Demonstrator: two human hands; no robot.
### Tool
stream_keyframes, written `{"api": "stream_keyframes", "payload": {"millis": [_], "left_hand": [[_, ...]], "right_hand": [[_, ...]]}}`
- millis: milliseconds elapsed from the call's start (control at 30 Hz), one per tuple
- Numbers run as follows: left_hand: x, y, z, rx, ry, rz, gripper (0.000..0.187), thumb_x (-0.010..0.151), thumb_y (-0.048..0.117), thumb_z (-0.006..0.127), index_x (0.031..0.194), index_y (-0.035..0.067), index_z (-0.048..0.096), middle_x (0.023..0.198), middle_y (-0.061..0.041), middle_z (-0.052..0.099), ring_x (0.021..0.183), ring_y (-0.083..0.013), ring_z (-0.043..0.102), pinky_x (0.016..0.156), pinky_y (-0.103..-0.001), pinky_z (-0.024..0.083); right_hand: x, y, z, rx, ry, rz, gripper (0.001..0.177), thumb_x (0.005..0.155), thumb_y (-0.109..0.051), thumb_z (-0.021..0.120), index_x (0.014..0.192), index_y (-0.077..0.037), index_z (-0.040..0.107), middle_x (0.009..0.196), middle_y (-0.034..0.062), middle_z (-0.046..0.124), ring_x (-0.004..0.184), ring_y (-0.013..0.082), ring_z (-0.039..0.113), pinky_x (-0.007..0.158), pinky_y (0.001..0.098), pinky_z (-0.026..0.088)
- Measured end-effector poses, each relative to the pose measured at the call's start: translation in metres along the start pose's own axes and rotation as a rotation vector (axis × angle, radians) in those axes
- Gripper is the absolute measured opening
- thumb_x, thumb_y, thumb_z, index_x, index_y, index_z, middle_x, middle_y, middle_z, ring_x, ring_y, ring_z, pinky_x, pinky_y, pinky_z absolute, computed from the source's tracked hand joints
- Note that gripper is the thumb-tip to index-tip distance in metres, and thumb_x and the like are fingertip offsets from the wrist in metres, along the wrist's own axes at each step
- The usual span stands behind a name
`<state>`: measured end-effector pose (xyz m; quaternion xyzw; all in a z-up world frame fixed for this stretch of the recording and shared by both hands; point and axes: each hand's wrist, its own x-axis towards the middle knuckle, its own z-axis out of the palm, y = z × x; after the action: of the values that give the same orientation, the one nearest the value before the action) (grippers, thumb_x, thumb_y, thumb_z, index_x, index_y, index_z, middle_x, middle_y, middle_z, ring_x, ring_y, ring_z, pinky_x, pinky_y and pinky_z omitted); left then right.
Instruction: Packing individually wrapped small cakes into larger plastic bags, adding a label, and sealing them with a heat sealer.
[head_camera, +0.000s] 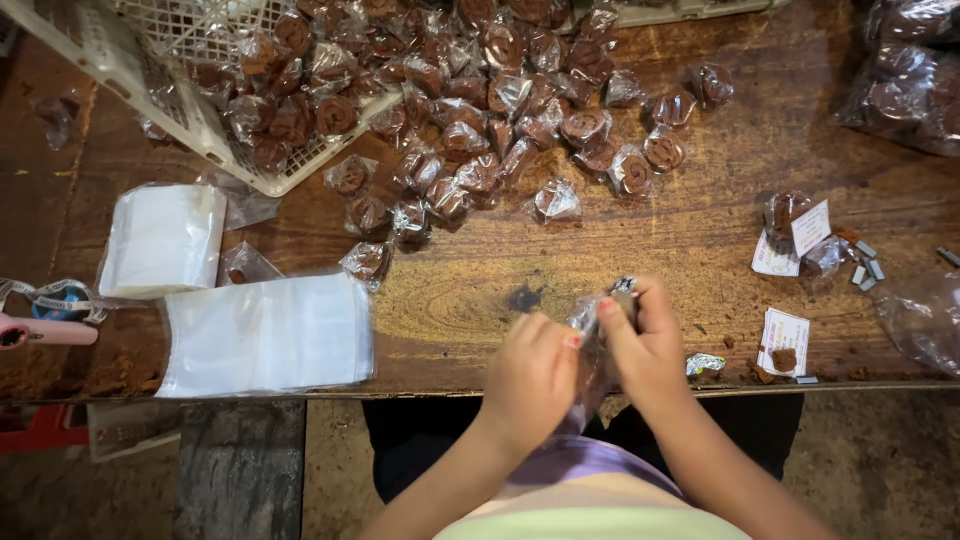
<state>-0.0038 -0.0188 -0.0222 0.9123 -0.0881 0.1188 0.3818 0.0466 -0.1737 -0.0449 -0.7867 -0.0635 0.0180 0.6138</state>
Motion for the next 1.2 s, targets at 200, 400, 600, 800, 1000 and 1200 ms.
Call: {"api": "stream_keyframes", "payload": {"millis": [200,400,600,800,1000,1200], "left_hand": [[0.005,-0.023,-0.004,-0.133,0.200,0.041,0.021,0.102,0.017,0.053,0.086,0.011,0.064,0.074,-0.004,0.053,0.076,-0.0302,0.061,0.064,-0.036,0.053],[0.006,-0.021,-0.007,-0.012,0.223,0.067,0.020,0.102,0.019,0.055,0.086,0.013,0.066,0.076,-0.002,0.054,0.078,-0.0259,0.062,0.063,-0.034,0.053],[0.007,-0.017,-0.010,0.030,0.227,0.135,0.020,0.102,0.017,0.054,0.087,0.012,0.068,0.076,0.000,0.053,0.078,-0.0238,0.062,0.063,-0.031,0.053],[0.000,-0.018,-0.006,0.107,0.231,0.209,0.018,0.100,0.018,0.058,0.086,0.013,0.068,0.078,0.001,0.054,0.081,-0.0219,0.064,0.063,-0.030,0.054],[-0.005,-0.021,-0.001,0.112,0.239,0.221,0.019,0.101,0.019,0.057,0.087,0.014,0.068,0.078,0.001,0.053,0.080,-0.0207,0.063,0.062,-0.027,0.053],[-0.005,-0.027,-0.005,0.063,0.236,0.171,0.020,0.102,0.020,0.054,0.089,0.013,0.068,0.081,0.000,0.054,0.084,-0.0240,0.063,0.064,-0.032,0.054]], "right_hand": [[0.012,0.001,-0.016,0.052,0.073,-0.169,0.010,0.091,0.000,0.073,0.095,-0.004,0.065,0.079,0.0092,0.059,0.074,0.0171,0.056,0.073,0.0311,0.046],[0.001,0.023,0.000,-0.119,0.031,-0.126,0.015,0.075,-0.008,0.085,0.089,-0.014,0.081,0.076,0.0064,0.075,0.073,0.0198,0.072,0.070,0.0317,0.054],[-0.003,0.015,0.008,-0.081,0.053,-0.166,0.010,0.078,-0.003,0.081,0.085,-0.011,0.080,0.074,0.0098,0.075,0.071,0.0238,0.072,0.067,0.0349,0.054],[-0.007,0.033,0.003,-0.125,0.022,-0.195,0.010,0.077,-0.004,0.080,0.085,-0.012,0.078,0.067,0.0088,0.072,0.065,0.0259,0.071,0.063,0.0353,0.053],[0.001,0.032,-0.001,-0.356,0.009,-0.406,0.011,0.074,-0.010,0.079,0.081,-0.015,0.072,0.059,0.0117,0.063,0.060,0.0349,0.067,0.059,0.0398,0.053],[0.002,0.040,-0.010,-0.109,-0.174,-0.240,0.012,0.068,-0.003,0.070,0.072,-0.015,0.071,0.048,0.0034,0.056,0.050,0.0136,0.057,0.052,0.0311,0.049]]}}
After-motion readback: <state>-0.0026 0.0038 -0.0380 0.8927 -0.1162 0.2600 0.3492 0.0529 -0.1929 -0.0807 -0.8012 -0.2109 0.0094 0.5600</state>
